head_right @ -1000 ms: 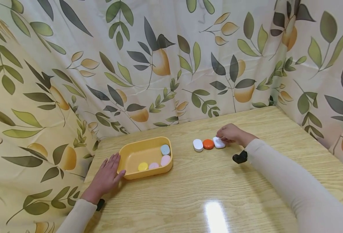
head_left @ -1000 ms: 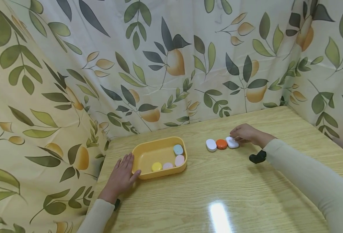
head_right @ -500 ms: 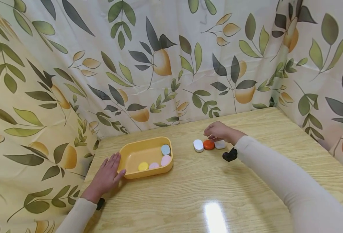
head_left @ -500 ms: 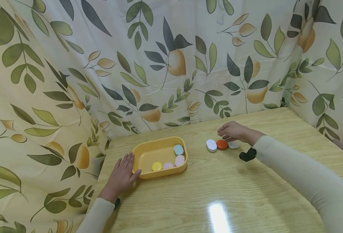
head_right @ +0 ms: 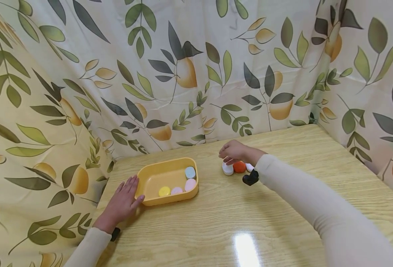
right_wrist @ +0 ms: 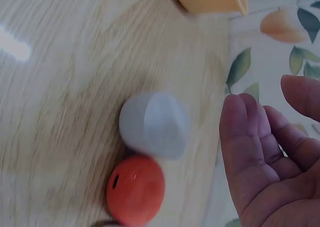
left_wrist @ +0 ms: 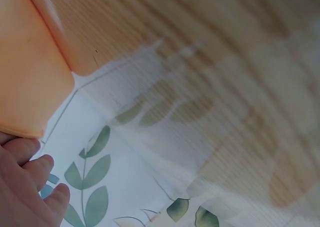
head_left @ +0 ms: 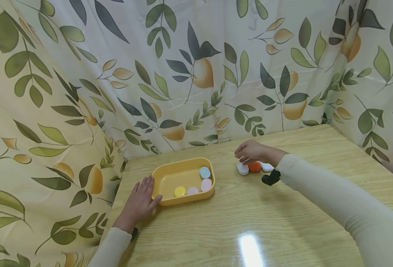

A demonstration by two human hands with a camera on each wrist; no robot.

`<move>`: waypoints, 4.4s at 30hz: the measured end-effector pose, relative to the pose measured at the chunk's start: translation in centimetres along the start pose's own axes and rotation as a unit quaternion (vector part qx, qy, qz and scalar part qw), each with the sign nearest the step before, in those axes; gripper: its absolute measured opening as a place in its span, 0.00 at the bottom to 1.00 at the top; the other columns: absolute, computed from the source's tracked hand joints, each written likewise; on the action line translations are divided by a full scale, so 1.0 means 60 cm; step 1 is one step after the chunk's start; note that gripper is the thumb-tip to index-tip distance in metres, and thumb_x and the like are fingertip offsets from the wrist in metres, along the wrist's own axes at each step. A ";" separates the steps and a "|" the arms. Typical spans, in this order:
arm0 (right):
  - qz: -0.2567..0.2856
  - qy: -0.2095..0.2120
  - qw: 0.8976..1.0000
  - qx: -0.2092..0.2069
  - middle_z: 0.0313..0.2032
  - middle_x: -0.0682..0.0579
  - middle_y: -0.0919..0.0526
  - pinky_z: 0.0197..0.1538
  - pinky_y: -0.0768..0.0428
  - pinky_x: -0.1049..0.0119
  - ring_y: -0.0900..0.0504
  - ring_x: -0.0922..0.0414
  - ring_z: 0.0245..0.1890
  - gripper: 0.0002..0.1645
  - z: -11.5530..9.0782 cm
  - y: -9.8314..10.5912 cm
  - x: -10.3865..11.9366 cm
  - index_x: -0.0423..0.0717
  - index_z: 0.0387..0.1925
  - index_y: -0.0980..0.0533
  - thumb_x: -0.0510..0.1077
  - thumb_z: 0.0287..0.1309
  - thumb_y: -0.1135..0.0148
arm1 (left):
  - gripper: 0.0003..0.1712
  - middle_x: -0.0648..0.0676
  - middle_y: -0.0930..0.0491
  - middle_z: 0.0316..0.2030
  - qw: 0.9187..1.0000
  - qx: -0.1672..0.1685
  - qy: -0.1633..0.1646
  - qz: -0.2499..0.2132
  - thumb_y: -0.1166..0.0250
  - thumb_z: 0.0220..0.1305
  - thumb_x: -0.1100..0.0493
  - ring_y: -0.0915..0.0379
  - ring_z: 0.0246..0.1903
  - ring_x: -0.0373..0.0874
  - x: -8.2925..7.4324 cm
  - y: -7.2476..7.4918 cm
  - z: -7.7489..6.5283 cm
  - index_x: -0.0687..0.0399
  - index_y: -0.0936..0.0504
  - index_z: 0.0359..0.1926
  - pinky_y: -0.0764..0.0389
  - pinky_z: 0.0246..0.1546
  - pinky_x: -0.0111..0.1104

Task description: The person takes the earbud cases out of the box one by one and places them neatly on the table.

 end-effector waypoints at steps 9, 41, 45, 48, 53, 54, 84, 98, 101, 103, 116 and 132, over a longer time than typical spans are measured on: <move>-0.019 0.005 1.000 0.021 0.49 0.38 0.21 0.48 0.18 0.55 0.19 0.43 0.47 0.22 0.009 -0.056 0.043 0.26 0.56 0.30 0.37 0.65 0.43 | 0.46 0.63 0.48 0.73 1.000 0.001 0.005 -0.005 0.57 0.73 0.35 0.56 0.73 0.56 0.005 -0.007 0.001 0.69 0.47 0.73 0.56 0.70 0.51; 0.009 0.017 0.995 0.097 0.52 0.33 0.22 0.46 0.18 0.54 0.18 0.44 0.46 0.23 0.053 -0.225 0.114 0.27 0.57 0.28 0.36 0.64 0.41 | 0.45 0.62 0.50 0.73 1.000 0.010 0.007 -0.005 0.58 0.74 0.35 0.55 0.72 0.56 0.005 -0.012 0.000 0.68 0.48 0.74 0.55 0.70 0.51; 0.013 0.015 0.995 0.100 0.50 0.34 0.21 0.45 0.17 0.55 0.18 0.43 0.46 0.21 0.058 -0.233 0.112 0.27 0.55 0.27 0.35 0.63 0.40 | 0.45 0.62 0.49 0.73 1.000 0.005 0.004 -0.001 0.57 0.74 0.35 0.54 0.72 0.56 0.004 -0.010 0.001 0.68 0.47 0.73 0.53 0.69 0.52; 0.014 0.014 0.995 0.101 0.50 0.34 0.21 0.44 0.17 0.56 0.18 0.42 0.46 0.21 0.059 -0.238 0.111 0.28 0.55 0.27 0.36 0.63 0.40 | 0.45 0.63 0.48 0.73 1.000 0.005 0.003 0.000 0.57 0.74 0.35 0.55 0.72 0.56 0.003 -0.008 0.002 0.69 0.47 0.73 0.53 0.69 0.52; 0.011 0.013 0.995 0.101 0.49 0.35 0.20 0.43 0.17 0.56 0.17 0.45 0.44 0.21 0.062 -0.245 0.108 0.28 0.55 0.27 0.36 0.63 0.40 | 0.45 0.63 0.49 0.73 1.000 0.010 0.006 -0.001 0.57 0.73 0.35 0.56 0.73 0.55 0.002 -0.006 0.003 0.69 0.48 0.73 0.53 0.69 0.52; 0.010 0.013 0.995 0.100 0.48 0.35 0.20 0.43 0.17 0.56 0.17 0.46 0.43 0.21 0.063 -0.246 0.107 0.28 0.55 0.26 0.36 0.63 0.40 | 0.45 0.63 0.49 0.73 1.000 0.011 0.007 -0.001 0.57 0.73 0.35 0.56 0.73 0.55 0.003 -0.007 0.002 0.68 0.48 0.73 0.54 0.69 0.52; 0.020 0.029 0.993 0.116 0.45 0.39 0.19 0.41 0.16 0.57 0.16 0.46 0.41 0.18 0.079 -0.302 0.109 0.29 0.51 0.25 0.35 0.62 0.39 | 0.45 0.62 0.50 0.74 1.000 0.016 0.008 -0.012 0.57 0.73 0.36 0.57 0.73 0.55 0.001 -0.009 0.002 0.68 0.49 0.74 0.55 0.70 0.52; 0.010 0.018 0.992 0.124 0.38 0.45 0.17 0.40 0.16 0.58 0.16 0.48 0.39 0.10 0.100 -0.336 0.090 0.32 0.43 0.21 0.33 0.60 0.38 | 0.45 0.62 0.50 0.74 1.000 0.011 0.010 -0.009 0.55 0.73 0.36 0.57 0.73 0.54 0.006 -0.012 -0.004 0.67 0.49 0.74 0.54 0.69 0.52; 0.003 0.023 0.992 0.123 0.38 0.46 0.17 0.41 0.17 0.59 0.15 0.48 0.39 0.10 0.103 -0.337 0.088 0.32 0.44 0.21 0.33 0.60 0.38 | 0.45 0.62 0.50 0.74 1.000 0.006 0.008 -0.010 0.55 0.73 0.36 0.57 0.73 0.54 0.005 -0.012 -0.001 0.68 0.48 0.74 0.54 0.69 0.52; 0.002 0.024 0.992 0.122 0.38 0.46 0.17 0.41 0.17 0.59 0.15 0.48 0.39 0.11 0.105 -0.338 0.087 0.32 0.44 0.21 0.33 0.60 0.38 | 0.45 0.62 0.50 0.74 1.000 0.004 0.006 -0.010 0.54 0.73 0.37 0.56 0.73 0.54 0.005 -0.011 0.000 0.68 0.49 0.74 0.54 0.69 0.52; -0.031 0.023 0.993 0.116 0.37 0.47 0.18 0.41 0.17 0.62 0.17 0.51 0.38 0.10 0.108 -0.346 0.082 0.33 0.43 0.20 0.34 0.61 0.37 | 0.45 0.62 0.50 0.74 1.000 0.006 0.005 -0.019 0.54 0.74 0.37 0.56 0.73 0.55 0.002 -0.011 -0.001 0.68 0.49 0.74 0.53 0.69 0.52; -0.119 0.055 0.985 0.113 0.32 0.53 0.18 0.37 0.24 0.70 0.24 0.61 0.30 0.08 0.110 -0.349 0.086 0.37 0.40 0.17 0.36 0.59 0.36 | 0.45 0.63 0.49 0.73 1.000 0.002 0.002 -0.025 0.54 0.74 0.38 0.55 0.72 0.56 0.001 -0.009 -0.001 0.70 0.48 0.73 0.52 0.69 0.52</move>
Point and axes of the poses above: each hand's wrist, its own z-axis towards the middle knuckle, its own y-axis out of the back of the hand, x = y × z, the point moved 10 cm from there along z, towards the middle knuckle
